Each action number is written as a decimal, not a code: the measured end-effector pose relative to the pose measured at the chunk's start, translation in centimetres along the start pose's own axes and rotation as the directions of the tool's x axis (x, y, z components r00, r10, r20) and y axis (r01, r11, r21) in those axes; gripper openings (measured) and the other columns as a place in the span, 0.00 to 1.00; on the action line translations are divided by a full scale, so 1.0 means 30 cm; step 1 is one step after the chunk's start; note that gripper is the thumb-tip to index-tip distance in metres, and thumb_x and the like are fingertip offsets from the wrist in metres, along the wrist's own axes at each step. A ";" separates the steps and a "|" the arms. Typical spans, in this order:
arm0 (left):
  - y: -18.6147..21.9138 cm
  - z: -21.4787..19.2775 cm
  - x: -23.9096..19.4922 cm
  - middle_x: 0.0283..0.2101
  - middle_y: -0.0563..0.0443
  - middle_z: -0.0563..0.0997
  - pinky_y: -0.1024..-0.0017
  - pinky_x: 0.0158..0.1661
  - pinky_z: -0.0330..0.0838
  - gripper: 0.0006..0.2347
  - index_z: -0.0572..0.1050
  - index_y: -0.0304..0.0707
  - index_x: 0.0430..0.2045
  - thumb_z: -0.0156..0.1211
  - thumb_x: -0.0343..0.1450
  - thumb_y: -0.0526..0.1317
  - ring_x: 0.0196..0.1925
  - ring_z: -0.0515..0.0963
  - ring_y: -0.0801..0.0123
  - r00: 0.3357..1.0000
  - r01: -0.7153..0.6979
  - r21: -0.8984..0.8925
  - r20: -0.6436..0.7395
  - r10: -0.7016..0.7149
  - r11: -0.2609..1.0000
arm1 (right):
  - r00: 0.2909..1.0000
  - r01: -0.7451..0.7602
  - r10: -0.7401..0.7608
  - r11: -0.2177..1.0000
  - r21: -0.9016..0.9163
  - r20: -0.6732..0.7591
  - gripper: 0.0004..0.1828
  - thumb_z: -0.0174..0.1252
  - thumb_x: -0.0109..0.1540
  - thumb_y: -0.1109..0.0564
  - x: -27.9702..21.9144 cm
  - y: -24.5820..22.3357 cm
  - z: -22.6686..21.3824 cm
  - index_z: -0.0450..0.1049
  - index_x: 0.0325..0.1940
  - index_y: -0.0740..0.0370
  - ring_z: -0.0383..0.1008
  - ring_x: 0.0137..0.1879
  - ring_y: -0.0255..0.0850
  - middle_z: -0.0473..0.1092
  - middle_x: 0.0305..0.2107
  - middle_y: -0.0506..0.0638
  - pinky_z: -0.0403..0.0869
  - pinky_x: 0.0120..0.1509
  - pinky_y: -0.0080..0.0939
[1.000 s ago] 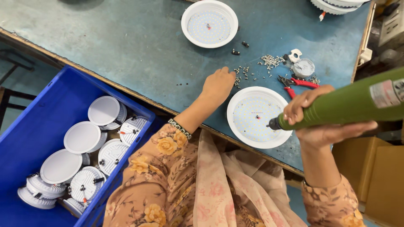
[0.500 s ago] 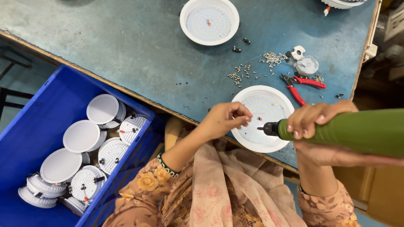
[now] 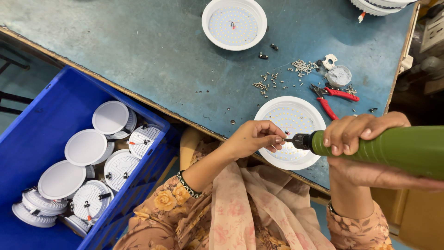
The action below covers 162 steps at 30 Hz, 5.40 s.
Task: The person uses a green power drill to fasten screws into white circular LED light fixtures. They repeatedly pick up screws, position them, and drill them into place, then move the finished units aside.
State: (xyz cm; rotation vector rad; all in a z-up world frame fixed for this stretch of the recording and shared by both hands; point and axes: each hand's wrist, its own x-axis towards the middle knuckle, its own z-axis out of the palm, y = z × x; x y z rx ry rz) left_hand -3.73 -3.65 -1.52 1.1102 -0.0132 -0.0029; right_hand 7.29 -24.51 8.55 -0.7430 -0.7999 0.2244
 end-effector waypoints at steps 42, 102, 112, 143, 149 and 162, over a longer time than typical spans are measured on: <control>0.102 -0.051 -0.134 0.45 0.57 0.78 0.58 0.64 0.60 0.16 0.76 0.45 0.41 0.68 0.61 0.42 0.55 0.76 0.67 0.783 -0.481 0.873 0.471 0.406 -0.085 | 0.981 -0.187 0.188 0.982 -0.016 0.037 0.62 0.49 0.39 0.05 -0.186 0.179 -0.065 0.66 0.40 0.69 0.65 0.25 0.51 0.66 0.21 0.60 0.70 0.28 0.51; 0.035 0.106 -0.084 0.35 0.54 0.74 0.65 0.45 0.68 0.07 0.75 0.42 0.32 0.64 0.66 0.40 0.42 0.76 0.63 0.722 -0.416 0.899 0.420 0.550 -0.139 | 0.996 -0.093 0.091 0.992 -0.084 -0.025 0.61 0.48 0.44 0.07 -0.206 0.002 -0.198 0.68 0.39 0.73 0.63 0.25 0.49 0.66 0.20 0.61 0.65 0.31 0.53; 0.049 0.159 0.072 0.39 0.52 0.78 0.62 0.42 0.75 0.06 0.78 0.45 0.36 0.63 0.68 0.41 0.46 0.80 0.57 0.918 -0.382 0.885 0.331 0.220 0.265 | 0.996 -0.061 0.050 0.985 -0.161 -0.072 0.41 0.60 0.54 0.23 -0.238 -0.094 -0.202 0.67 0.37 0.66 0.66 0.24 0.50 0.66 0.20 0.60 0.71 0.31 0.54; 0.013 0.156 0.151 0.37 0.57 0.79 0.62 0.42 0.73 0.03 0.81 0.48 0.27 0.67 0.64 0.38 0.47 0.79 0.62 0.953 -0.297 0.901 0.298 0.046 0.315 | 0.999 -0.012 0.010 0.999 -0.030 -0.039 0.63 0.42 0.46 0.04 -0.264 -0.023 -0.224 0.68 0.38 0.71 0.66 0.28 0.49 0.68 0.23 0.62 0.67 0.34 0.49; 0.014 0.150 0.153 0.36 0.55 0.79 0.62 0.43 0.73 0.03 0.81 0.47 0.28 0.67 0.64 0.39 0.47 0.79 0.60 0.948 -0.313 0.891 0.314 0.052 0.329 | 0.999 -0.014 0.012 0.999 -0.049 -0.046 0.65 0.42 0.45 0.03 -0.260 -0.018 -0.255 0.68 0.40 0.72 0.66 0.25 0.49 0.68 0.22 0.61 0.68 0.33 0.52; 0.067 0.085 -0.002 0.51 0.52 0.78 0.64 0.57 0.71 0.11 0.79 0.41 0.38 0.61 0.64 0.40 0.59 0.77 0.61 0.719 -0.564 0.801 0.596 0.358 -0.201 | 0.975 -0.222 0.215 0.961 -0.163 -0.061 0.39 0.62 0.53 0.25 -0.244 -0.048 -0.293 0.67 0.36 0.66 0.66 0.27 0.54 0.67 0.21 0.62 0.69 0.33 0.59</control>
